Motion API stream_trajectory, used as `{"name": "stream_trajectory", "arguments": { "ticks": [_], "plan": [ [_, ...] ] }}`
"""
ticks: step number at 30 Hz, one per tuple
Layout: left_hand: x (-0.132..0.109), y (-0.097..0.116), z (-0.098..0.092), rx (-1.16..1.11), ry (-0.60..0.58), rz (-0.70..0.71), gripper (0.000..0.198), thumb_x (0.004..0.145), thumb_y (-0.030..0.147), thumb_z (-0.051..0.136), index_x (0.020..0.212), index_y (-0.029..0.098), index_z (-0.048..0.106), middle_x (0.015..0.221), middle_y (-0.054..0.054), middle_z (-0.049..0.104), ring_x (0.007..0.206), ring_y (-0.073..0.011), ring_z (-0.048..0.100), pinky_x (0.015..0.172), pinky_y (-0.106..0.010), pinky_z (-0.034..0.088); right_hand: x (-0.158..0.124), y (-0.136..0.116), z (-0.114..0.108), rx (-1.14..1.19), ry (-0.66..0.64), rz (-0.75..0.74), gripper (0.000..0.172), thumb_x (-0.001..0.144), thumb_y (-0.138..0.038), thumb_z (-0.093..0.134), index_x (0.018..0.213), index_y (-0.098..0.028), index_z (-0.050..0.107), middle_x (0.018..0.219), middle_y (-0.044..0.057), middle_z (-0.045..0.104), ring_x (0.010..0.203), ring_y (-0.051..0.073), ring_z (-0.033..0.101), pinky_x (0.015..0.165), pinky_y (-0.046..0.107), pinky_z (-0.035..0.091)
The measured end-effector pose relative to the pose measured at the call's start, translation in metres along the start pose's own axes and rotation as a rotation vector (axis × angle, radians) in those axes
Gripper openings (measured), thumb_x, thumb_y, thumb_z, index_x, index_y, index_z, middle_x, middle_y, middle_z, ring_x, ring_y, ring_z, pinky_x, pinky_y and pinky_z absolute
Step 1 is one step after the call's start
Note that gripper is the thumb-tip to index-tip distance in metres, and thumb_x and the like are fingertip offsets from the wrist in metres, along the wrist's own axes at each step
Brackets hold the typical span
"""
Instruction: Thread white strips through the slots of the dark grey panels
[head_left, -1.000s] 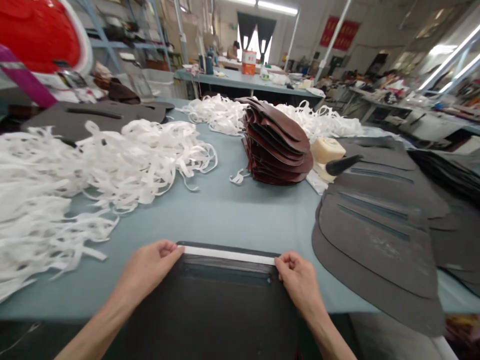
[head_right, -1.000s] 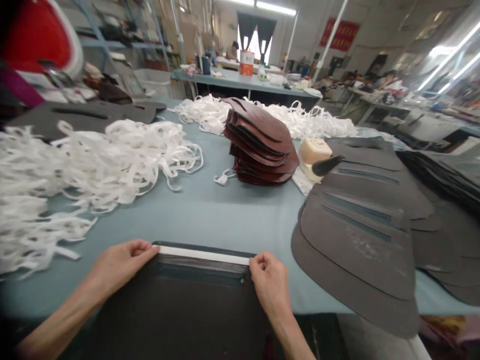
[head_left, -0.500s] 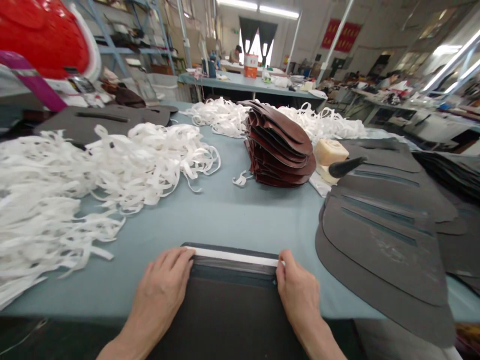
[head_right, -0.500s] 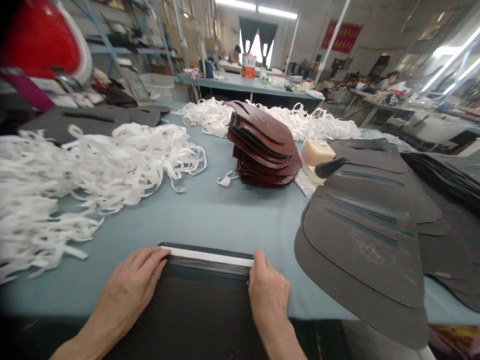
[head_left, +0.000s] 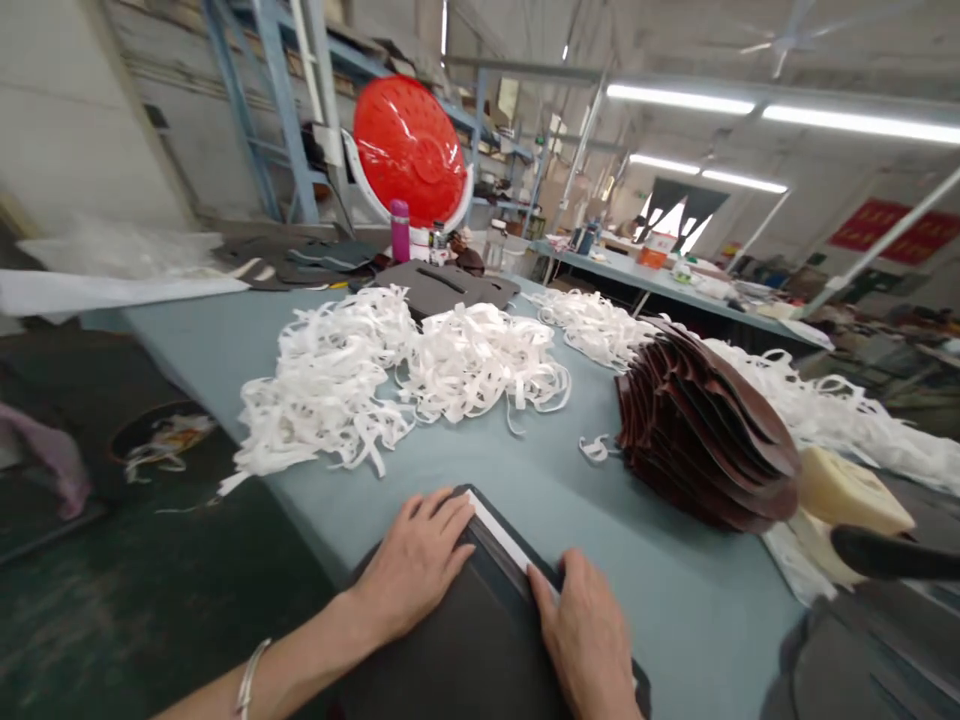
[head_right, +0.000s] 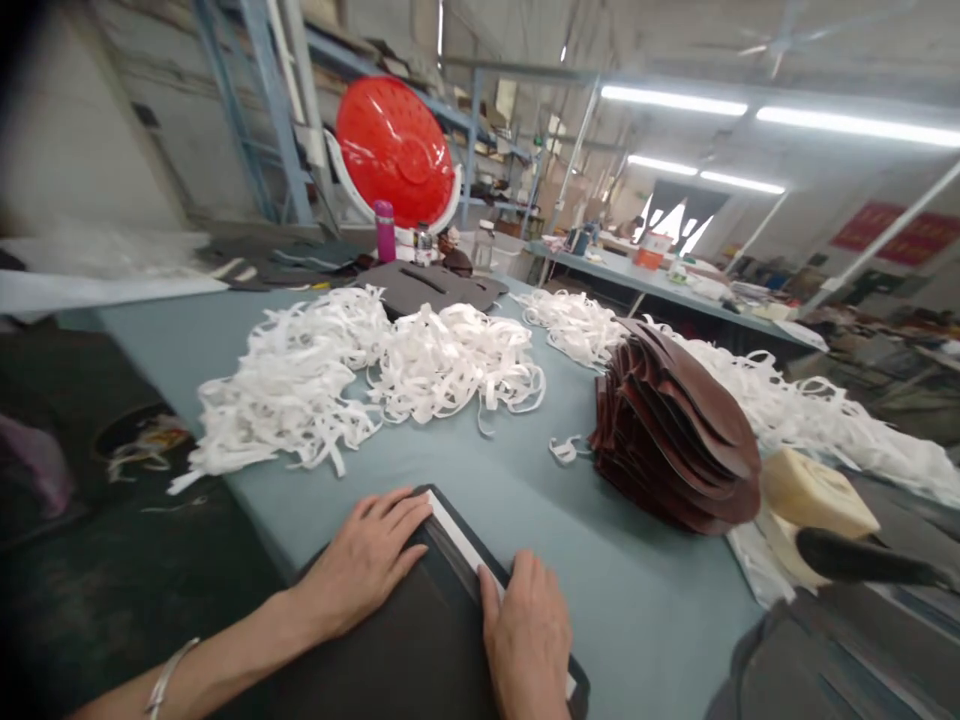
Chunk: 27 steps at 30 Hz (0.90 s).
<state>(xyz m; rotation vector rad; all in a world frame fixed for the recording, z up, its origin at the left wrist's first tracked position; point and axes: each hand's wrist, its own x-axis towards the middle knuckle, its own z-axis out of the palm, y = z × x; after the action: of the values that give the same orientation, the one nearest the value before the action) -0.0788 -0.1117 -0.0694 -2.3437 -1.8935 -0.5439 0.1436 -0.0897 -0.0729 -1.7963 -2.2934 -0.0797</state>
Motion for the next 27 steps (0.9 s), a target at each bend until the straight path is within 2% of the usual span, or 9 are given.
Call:
{"name": "stream_trajectory", "arguments": {
  "ticks": [3, 6, 9, 11, 14, 18, 23, 25, 27],
  "plan": [
    [-0.005, 0.0, -0.001, -0.033, 0.0, -0.022, 0.038, 0.092, 0.039, 0.046, 0.127, 0.025, 0.05, 0.13, -0.003, 0.056, 0.122, -0.0238, 0.044, 0.099, -0.041, 0.033, 0.014, -0.011, 0.006, 0.013, -0.048, 0.012, 0.03, 0.091, -0.044, 0.046, 0.075, -0.02, 0.056, 0.071, 0.007, 0.061, 0.071, 0.025, 0.058, 0.065, 0.035, 0.041],
    [-0.007, -0.001, -0.002, -0.056, -0.02, -0.028, 0.037, 0.092, 0.039, 0.045, 0.126, 0.026, 0.049, 0.131, -0.002, 0.055, 0.123, -0.0239, 0.044, 0.1, -0.042, 0.032, 0.032, -0.034, 0.014, 0.236, -0.02, -0.127, 0.017, 0.092, -0.022, 0.044, 0.084, -0.019, 0.059, 0.083, 0.007, 0.062, 0.081, 0.022, 0.057, 0.072, 0.033, 0.042],
    [-0.006, -0.003, -0.003, -0.049, -0.02, -0.043, 0.038, 0.093, 0.037, 0.043, 0.128, 0.024, 0.048, 0.134, -0.004, 0.052, 0.124, -0.0248, 0.042, 0.101, -0.043, 0.031, 0.047, -0.058, 0.024, 0.448, 0.026, -0.262, 0.029, 0.086, -0.007, 0.038, 0.1, -0.019, 0.061, 0.093, 0.007, 0.06, 0.089, 0.02, 0.054, 0.076, 0.031, 0.042],
    [-0.004, -0.005, -0.005, -0.029, 0.009, -0.031, 0.042, 0.092, 0.031, 0.043, 0.133, 0.021, 0.043, 0.142, -0.007, 0.044, 0.129, -0.0259, 0.037, 0.103, -0.044, 0.029, 0.052, -0.069, 0.029, 0.505, 0.068, -0.316, 0.036, 0.083, -0.002, 0.036, 0.103, -0.018, 0.061, 0.095, 0.007, 0.059, 0.089, 0.02, 0.052, 0.075, 0.031, 0.042],
    [0.002, -0.006, -0.007, -0.042, 0.004, 0.081, 0.053, 0.088, 0.02, 0.041, 0.141, 0.02, 0.032, 0.148, -0.008, 0.035, 0.136, -0.025, 0.028, 0.105, -0.043, 0.027, 0.051, -0.075, 0.031, 0.483, 0.128, -0.35, 0.035, 0.081, 0.0, 0.036, 0.099, -0.017, 0.061, 0.094, 0.007, 0.058, 0.085, 0.02, 0.05, 0.075, 0.033, 0.042],
    [0.007, -0.007, -0.003, -0.106, -0.038, 0.098, 0.05, 0.086, 0.016, 0.043, 0.135, 0.02, 0.04, 0.135, -0.006, 0.051, 0.133, -0.0233, 0.033, 0.106, -0.042, 0.024, 0.044, -0.079, 0.026, 0.277, 0.176, -0.372, 0.029, 0.084, -0.001, 0.039, 0.095, -0.015, 0.061, 0.088, 0.009, 0.058, 0.082, 0.022, 0.048, 0.075, 0.036, 0.043],
    [0.007, -0.006, 0.001, -0.067, -0.011, 0.111, 0.042, 0.086, 0.02, 0.048, 0.128, 0.02, 0.049, 0.13, -0.007, 0.056, 0.133, -0.0241, 0.035, 0.104, -0.042, 0.025, 0.027, -0.072, 0.015, -0.006, 0.162, -0.413, 0.029, 0.083, 0.0, 0.04, 0.092, -0.015, 0.063, 0.084, 0.011, 0.06, 0.08, 0.025, 0.05, 0.069, 0.037, 0.044],
    [0.007, -0.005, 0.0, -0.047, 0.002, 0.112, 0.039, 0.088, 0.021, 0.045, 0.127, 0.02, 0.05, 0.13, -0.007, 0.056, 0.132, -0.0242, 0.035, 0.102, -0.042, 0.026, 0.013, -0.055, 0.01, -0.064, 0.141, -0.431, 0.03, 0.082, 0.0, 0.04, 0.096, -0.015, 0.062, 0.087, 0.011, 0.06, 0.081, 0.025, 0.051, 0.068, 0.036, 0.044],
    [0.006, -0.004, -0.002, -0.051, 0.011, 0.103, 0.036, 0.092, 0.025, 0.042, 0.127, 0.02, 0.051, 0.13, -0.007, 0.057, 0.131, -0.0251, 0.036, 0.102, -0.043, 0.025, -0.007, -0.026, 0.007, -0.095, 0.141, -0.444, 0.035, 0.081, 0.001, 0.04, 0.106, -0.015, 0.06, 0.093, 0.011, 0.061, 0.085, 0.026, 0.052, 0.07, 0.037, 0.045]
  ]
}}
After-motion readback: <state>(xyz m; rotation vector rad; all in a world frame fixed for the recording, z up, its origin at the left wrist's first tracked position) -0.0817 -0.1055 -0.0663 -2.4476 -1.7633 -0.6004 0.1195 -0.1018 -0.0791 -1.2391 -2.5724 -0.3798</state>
